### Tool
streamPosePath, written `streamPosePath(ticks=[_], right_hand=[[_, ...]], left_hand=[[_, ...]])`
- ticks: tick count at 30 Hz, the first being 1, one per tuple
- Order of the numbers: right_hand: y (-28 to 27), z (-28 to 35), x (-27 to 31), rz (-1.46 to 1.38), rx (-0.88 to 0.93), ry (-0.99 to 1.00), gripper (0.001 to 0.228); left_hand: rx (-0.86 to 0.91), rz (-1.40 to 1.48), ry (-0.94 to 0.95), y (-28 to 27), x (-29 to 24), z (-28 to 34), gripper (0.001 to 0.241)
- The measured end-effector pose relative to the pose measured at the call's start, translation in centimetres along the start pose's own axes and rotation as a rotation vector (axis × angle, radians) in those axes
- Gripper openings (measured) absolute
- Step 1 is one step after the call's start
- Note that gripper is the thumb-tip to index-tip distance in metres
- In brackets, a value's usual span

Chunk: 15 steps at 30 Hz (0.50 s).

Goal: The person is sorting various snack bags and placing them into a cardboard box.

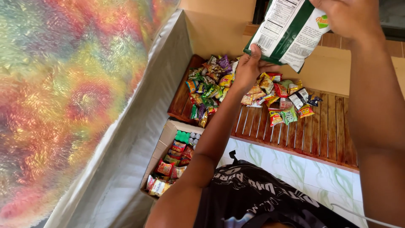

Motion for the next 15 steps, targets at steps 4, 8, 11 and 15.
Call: streamPosePath(ticks=[4,8,11,15], right_hand=[[0.0,-0.3,0.0,0.139,0.047,-0.125,0.014],[1.5,0.1,2.0,0.103,0.084,-0.165,0.014],[4.0,-0.3,1.2,-0.030,0.187,-0.062,0.017],[7.6,0.7,2.5,-0.426,0.321,0.261,0.017]], left_hand=[[-0.077,-0.063,-0.013,0.2,-1.6,0.7,0.064],[-0.335,-0.703,0.373,4.0,-8.0,5.0,0.086],[-0.345,-1.104,0.538,7.3,-10.5,6.2,0.101],[-0.448,-1.307,0.691,8.1,-10.8,7.1,0.105]])
Point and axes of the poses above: each hand's wrist, its own z-axis away from the middle knuckle, its own y-axis out of the palm, x = y × z, the point moved 6 cm from there along -z, towards the middle knuckle, and after that the axes turned 4 degrees about -z, right-handed, at the moved point
